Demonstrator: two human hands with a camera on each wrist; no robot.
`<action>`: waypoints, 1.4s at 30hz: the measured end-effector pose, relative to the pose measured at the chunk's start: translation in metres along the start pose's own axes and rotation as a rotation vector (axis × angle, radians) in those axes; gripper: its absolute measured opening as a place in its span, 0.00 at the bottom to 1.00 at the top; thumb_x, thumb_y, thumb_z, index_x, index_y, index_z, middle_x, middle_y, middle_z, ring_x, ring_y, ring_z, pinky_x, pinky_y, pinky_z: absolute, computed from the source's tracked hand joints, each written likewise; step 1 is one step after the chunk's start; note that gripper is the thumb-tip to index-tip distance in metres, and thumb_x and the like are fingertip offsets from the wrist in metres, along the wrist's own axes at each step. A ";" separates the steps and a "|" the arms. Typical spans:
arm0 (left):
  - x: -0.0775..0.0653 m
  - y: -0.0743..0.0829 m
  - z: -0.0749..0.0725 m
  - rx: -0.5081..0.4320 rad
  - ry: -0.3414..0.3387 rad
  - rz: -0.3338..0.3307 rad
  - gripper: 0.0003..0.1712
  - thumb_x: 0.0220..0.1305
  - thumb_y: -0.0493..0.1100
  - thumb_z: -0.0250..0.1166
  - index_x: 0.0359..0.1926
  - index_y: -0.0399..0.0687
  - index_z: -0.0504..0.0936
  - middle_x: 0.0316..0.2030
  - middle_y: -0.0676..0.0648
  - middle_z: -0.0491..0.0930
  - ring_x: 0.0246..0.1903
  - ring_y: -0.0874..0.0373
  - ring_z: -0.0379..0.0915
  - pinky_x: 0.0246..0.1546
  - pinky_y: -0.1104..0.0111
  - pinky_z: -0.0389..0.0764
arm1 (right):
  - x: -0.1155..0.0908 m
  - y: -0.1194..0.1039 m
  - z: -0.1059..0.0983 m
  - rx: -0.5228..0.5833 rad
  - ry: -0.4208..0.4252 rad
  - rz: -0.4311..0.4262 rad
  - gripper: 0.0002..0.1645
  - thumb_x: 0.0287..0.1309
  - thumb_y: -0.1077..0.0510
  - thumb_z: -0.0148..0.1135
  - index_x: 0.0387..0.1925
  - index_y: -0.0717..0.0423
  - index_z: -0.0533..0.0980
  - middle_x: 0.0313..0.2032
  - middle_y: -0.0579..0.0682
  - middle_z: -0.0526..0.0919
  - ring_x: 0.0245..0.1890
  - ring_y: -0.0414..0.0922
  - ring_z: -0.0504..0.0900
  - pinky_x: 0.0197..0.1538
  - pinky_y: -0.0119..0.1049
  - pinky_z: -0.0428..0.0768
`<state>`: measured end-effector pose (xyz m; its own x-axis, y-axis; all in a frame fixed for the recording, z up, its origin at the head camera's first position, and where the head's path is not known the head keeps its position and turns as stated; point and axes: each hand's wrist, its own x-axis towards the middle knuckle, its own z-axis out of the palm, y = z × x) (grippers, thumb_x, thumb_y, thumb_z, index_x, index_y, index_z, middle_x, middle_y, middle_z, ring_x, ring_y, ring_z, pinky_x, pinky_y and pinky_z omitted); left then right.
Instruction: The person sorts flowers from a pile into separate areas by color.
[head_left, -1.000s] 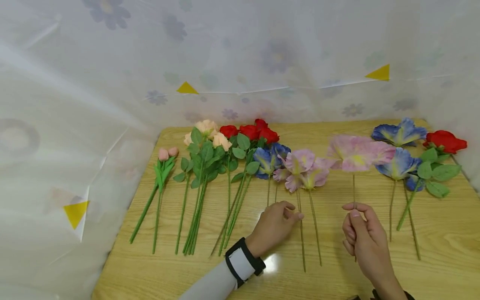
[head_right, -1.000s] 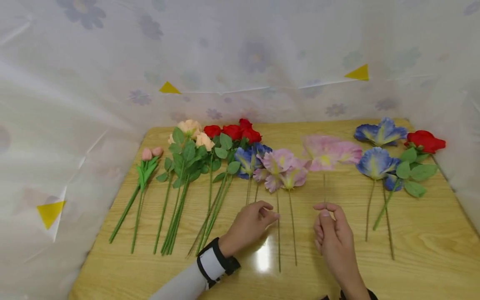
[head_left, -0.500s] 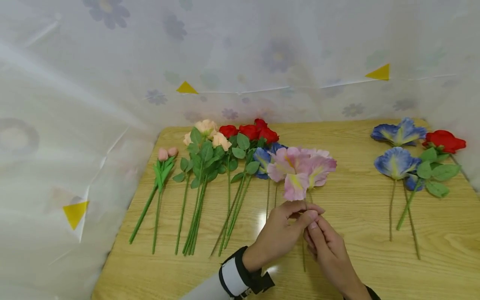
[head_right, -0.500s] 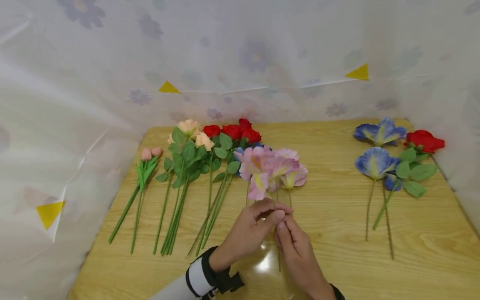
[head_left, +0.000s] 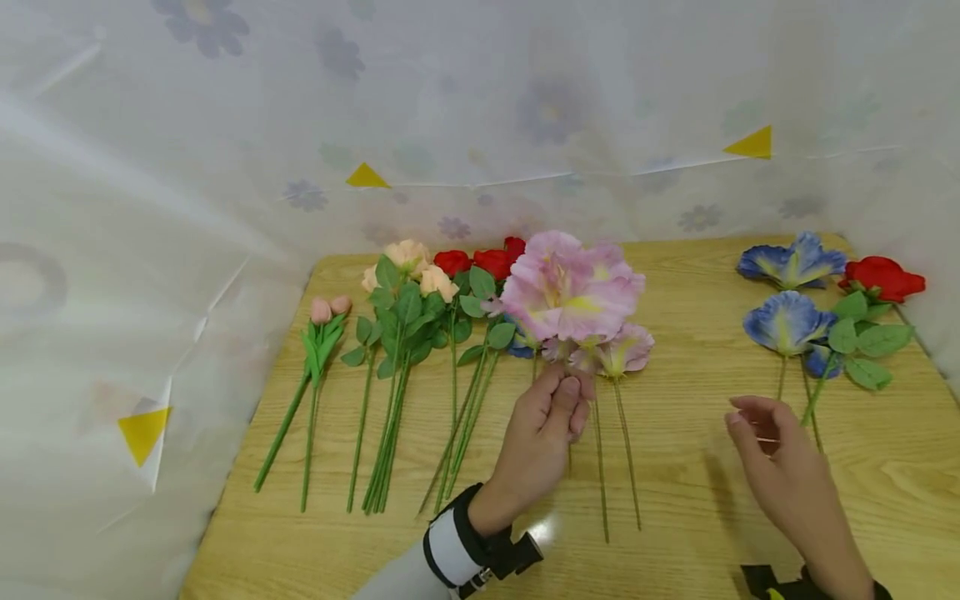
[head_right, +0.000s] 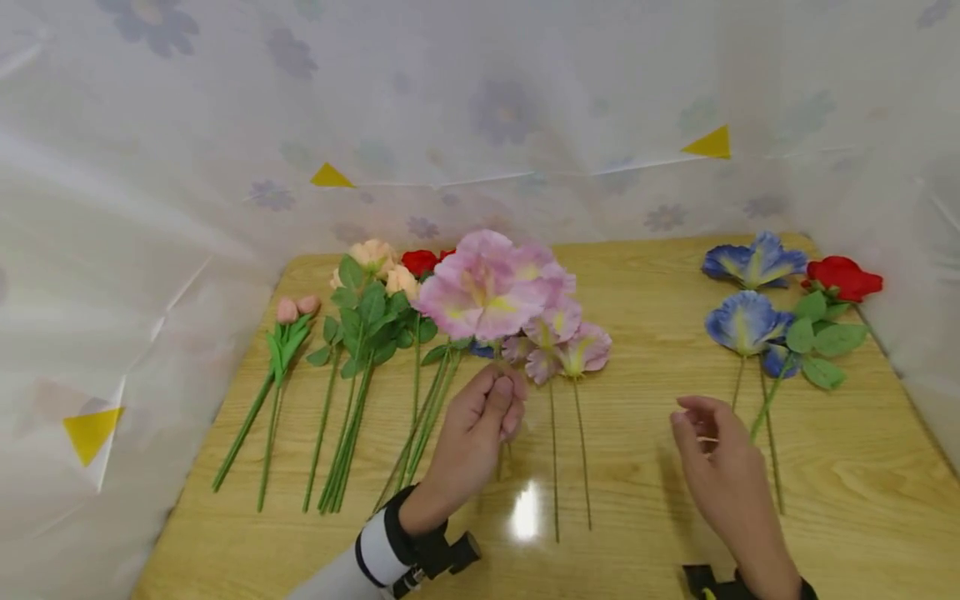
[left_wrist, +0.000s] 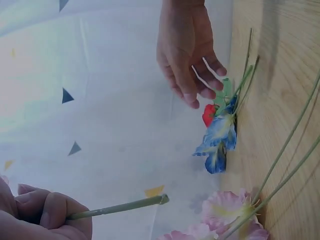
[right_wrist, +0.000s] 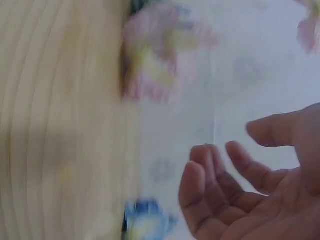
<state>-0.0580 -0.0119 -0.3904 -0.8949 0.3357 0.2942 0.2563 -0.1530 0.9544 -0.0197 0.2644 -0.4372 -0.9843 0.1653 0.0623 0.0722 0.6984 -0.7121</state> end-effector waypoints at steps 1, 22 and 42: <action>0.000 -0.002 0.001 0.000 0.001 -0.006 0.17 0.82 0.43 0.39 0.42 0.36 0.70 0.24 0.41 0.64 0.21 0.65 0.57 0.26 0.75 0.63 | 0.002 0.011 -0.007 -0.039 -0.007 0.039 0.27 0.76 0.47 0.48 0.63 0.65 0.68 0.48 0.62 0.77 0.40 0.31 0.76 0.32 0.22 0.73; -0.003 -0.040 0.017 0.063 -0.047 -0.360 0.16 0.83 0.44 0.39 0.61 0.46 0.68 0.33 0.51 0.81 0.27 0.65 0.65 0.33 0.74 0.68 | 0.022 0.091 -0.037 -0.398 -0.292 0.449 0.28 0.71 0.48 0.54 0.45 0.76 0.70 0.34 0.67 0.78 0.29 0.55 0.78 0.29 0.46 0.75; -0.003 -0.086 0.024 0.245 -0.105 -0.472 0.07 0.73 0.44 0.61 0.42 0.47 0.82 0.31 0.52 0.81 0.25 0.66 0.77 0.28 0.72 0.80 | 0.009 0.087 -0.045 -0.126 -0.040 0.484 0.46 0.75 0.41 0.13 0.51 0.71 0.71 0.25 0.56 0.74 0.20 0.52 0.67 0.24 0.44 0.67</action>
<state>-0.0686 0.0227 -0.4717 -0.8952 0.4085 -0.1780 -0.0760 0.2538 0.9643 -0.0149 0.3582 -0.4669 -0.8383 0.4661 -0.2828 0.5386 0.6274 -0.5624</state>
